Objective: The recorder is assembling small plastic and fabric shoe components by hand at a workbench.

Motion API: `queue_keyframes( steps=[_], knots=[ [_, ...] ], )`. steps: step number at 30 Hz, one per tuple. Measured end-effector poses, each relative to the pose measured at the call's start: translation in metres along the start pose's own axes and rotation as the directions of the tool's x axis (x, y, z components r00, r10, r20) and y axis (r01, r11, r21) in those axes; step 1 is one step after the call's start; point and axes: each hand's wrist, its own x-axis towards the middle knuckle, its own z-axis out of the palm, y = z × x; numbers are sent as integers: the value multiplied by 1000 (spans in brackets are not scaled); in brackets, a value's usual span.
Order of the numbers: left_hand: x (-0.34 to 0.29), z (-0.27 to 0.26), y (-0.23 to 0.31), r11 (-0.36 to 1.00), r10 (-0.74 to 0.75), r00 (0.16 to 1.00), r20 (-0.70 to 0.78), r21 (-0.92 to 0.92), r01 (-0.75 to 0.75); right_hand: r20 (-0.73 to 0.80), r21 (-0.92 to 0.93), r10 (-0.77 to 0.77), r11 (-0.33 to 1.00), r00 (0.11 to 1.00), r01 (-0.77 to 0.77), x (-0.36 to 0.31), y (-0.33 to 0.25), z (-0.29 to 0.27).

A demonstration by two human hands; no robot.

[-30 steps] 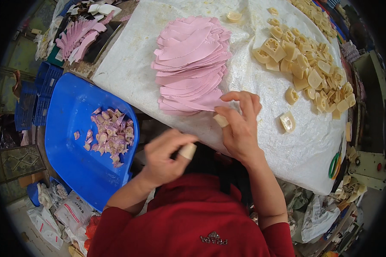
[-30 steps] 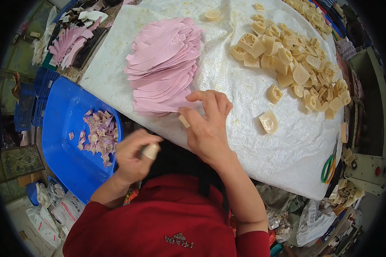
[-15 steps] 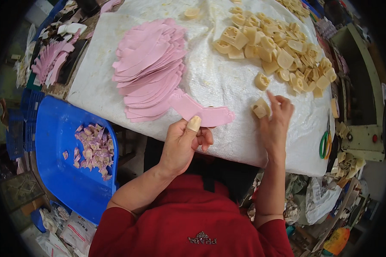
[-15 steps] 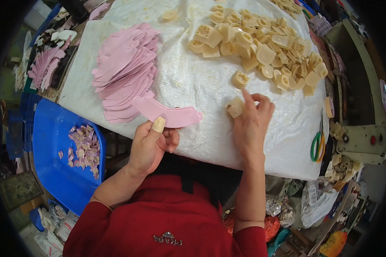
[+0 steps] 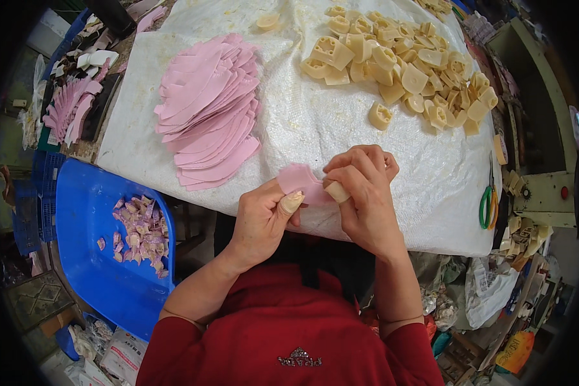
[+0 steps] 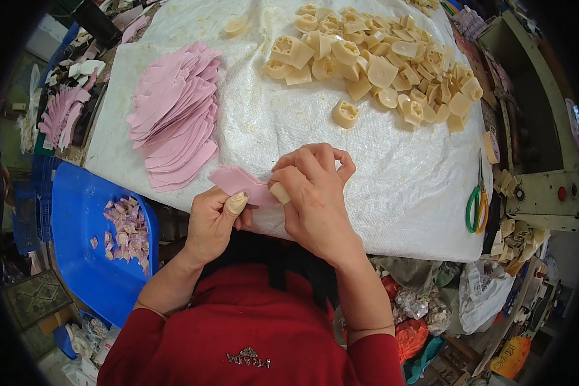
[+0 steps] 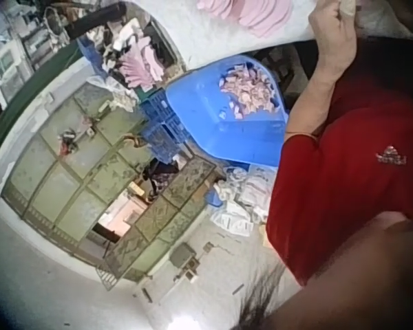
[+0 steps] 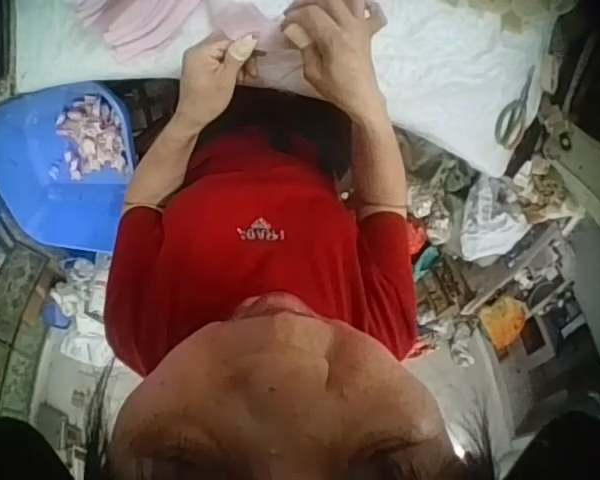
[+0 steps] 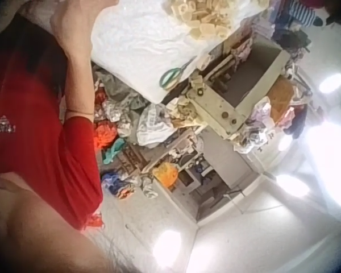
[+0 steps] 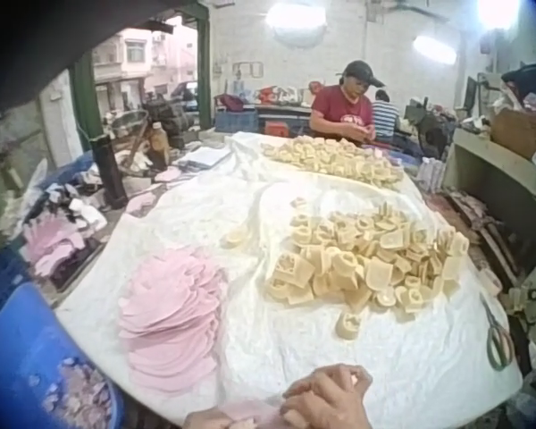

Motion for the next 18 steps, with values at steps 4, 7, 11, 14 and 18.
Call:
queue_keyframes(
  steps=[4,7,11,14,18],
  knots=[
    [-4,-5,-3,988,8,1000,-16,152,-5,-80,-89,-50,995,996,43,2,-7,6],
    [-5,-8,2,997,21,998,-54,80,-17,-125,-51,-39,998,991,33,5,-7,8],
    [-20,-38,-13,993,-74,991,-115,86,84,-259,-81,13,996,966,-35,12,15,-11],
    [-28,-46,-11,991,93,995,-33,100,-89,-153,45,22,999,988,-15,23,7,-6],
    [-28,-47,-6,966,252,967,40,47,-254,-24,100,4,995,1000,-1,40,-3,30]
  ],
)
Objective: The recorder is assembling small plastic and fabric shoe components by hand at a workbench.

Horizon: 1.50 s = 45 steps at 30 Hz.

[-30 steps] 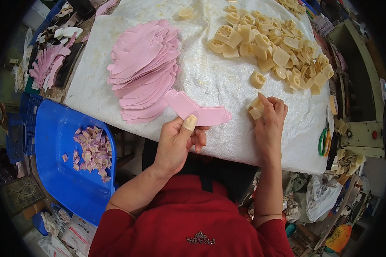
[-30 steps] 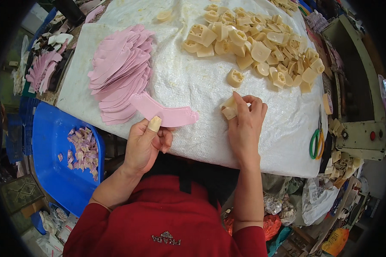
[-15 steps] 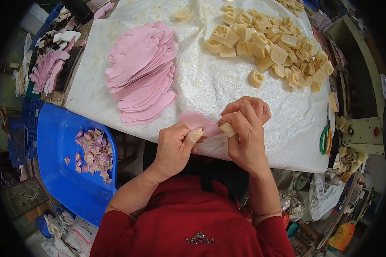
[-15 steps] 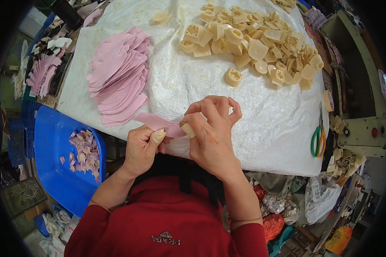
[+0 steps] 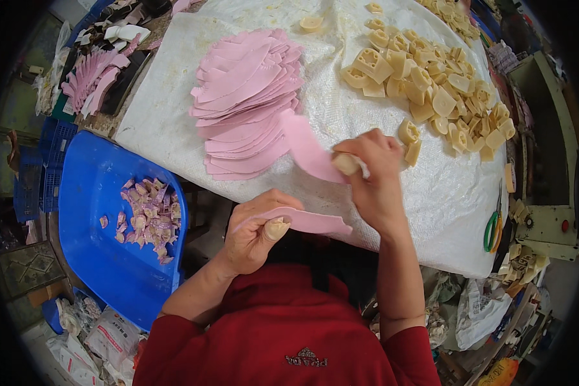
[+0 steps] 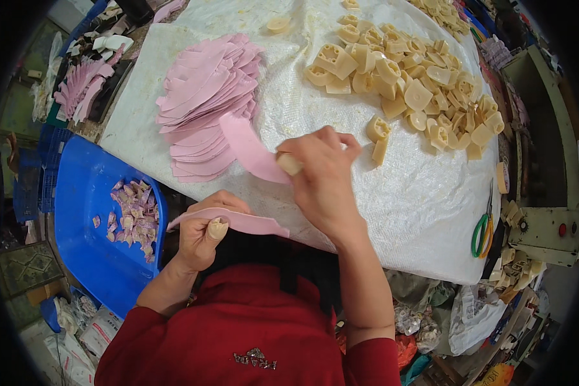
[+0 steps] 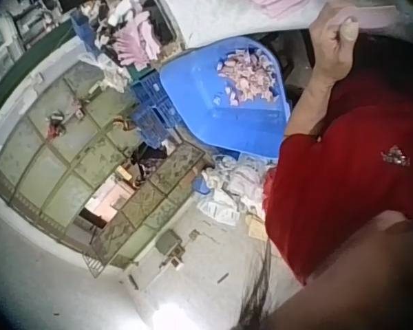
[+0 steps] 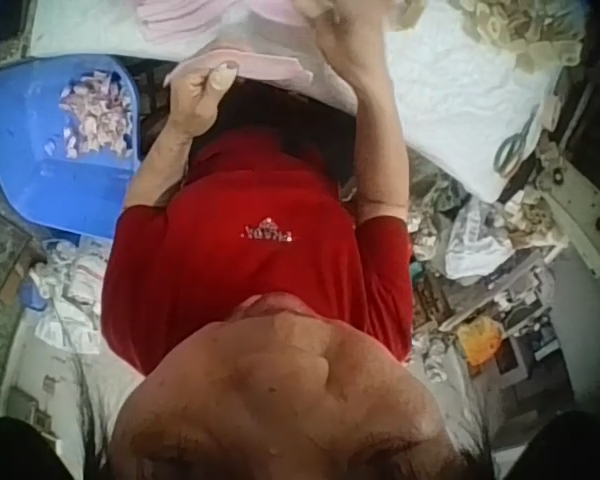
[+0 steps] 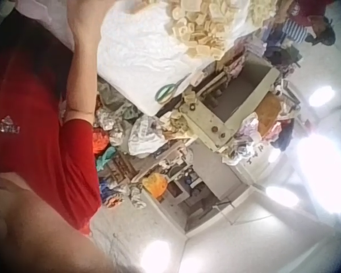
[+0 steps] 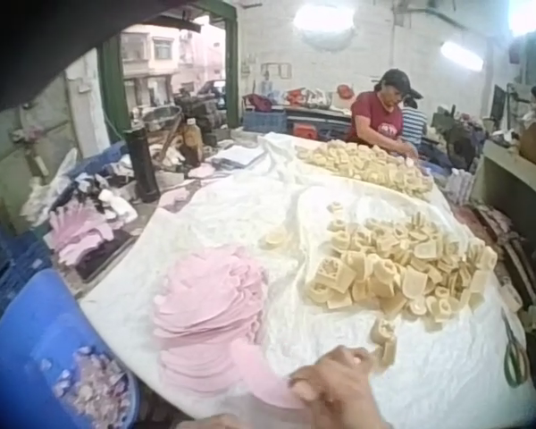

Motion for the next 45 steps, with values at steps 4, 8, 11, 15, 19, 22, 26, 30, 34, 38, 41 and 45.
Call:
queue_keyframes(
  steps=[4,8,11,15,19,22,26,30,34,38,41,45],
  knots=[
    [19,14,2,995,86,996,-31,-52,-88,24,-381,-95,919,995,97,2,8,22],
    [24,15,-7,997,0,999,-41,74,3,-141,-183,-20,983,990,-7,-5,18,16],
    [24,15,-8,1000,24,999,-35,11,-24,-380,-203,-17,977,925,-66,-11,32,-12],
    [25,19,-6,998,49,988,-145,56,-41,-434,-52,336,917,836,-396,-29,83,-50],
    [32,34,-6,918,-247,967,-59,-332,214,-251,-307,334,863,909,-402,-37,72,-39],
    [37,43,-2,686,-372,928,24,-666,293,-221,-309,114,934,969,-180,-40,60,-37],
    [46,55,7,539,-464,881,96,-758,366,-257,-253,115,950,960,-181,-59,71,-41],
    [41,58,0,528,-434,894,110,-773,352,-360,211,315,944,878,-252,-71,56,-42],
    [35,59,-10,624,-365,924,116,-706,336,-321,593,313,803,894,-68,-75,-3,-58],
    [36,72,-1,679,-369,926,83,-656,330,-383,574,110,806,917,143,-70,-18,-30],
    [37,80,14,656,-398,913,87,-669,349,-438,244,-117,939,891,243,-70,0,-17],
    [35,77,20,524,-321,932,168,-789,322,-467,65,-208,961,859,268,-68,-4,-13]
  ],
)
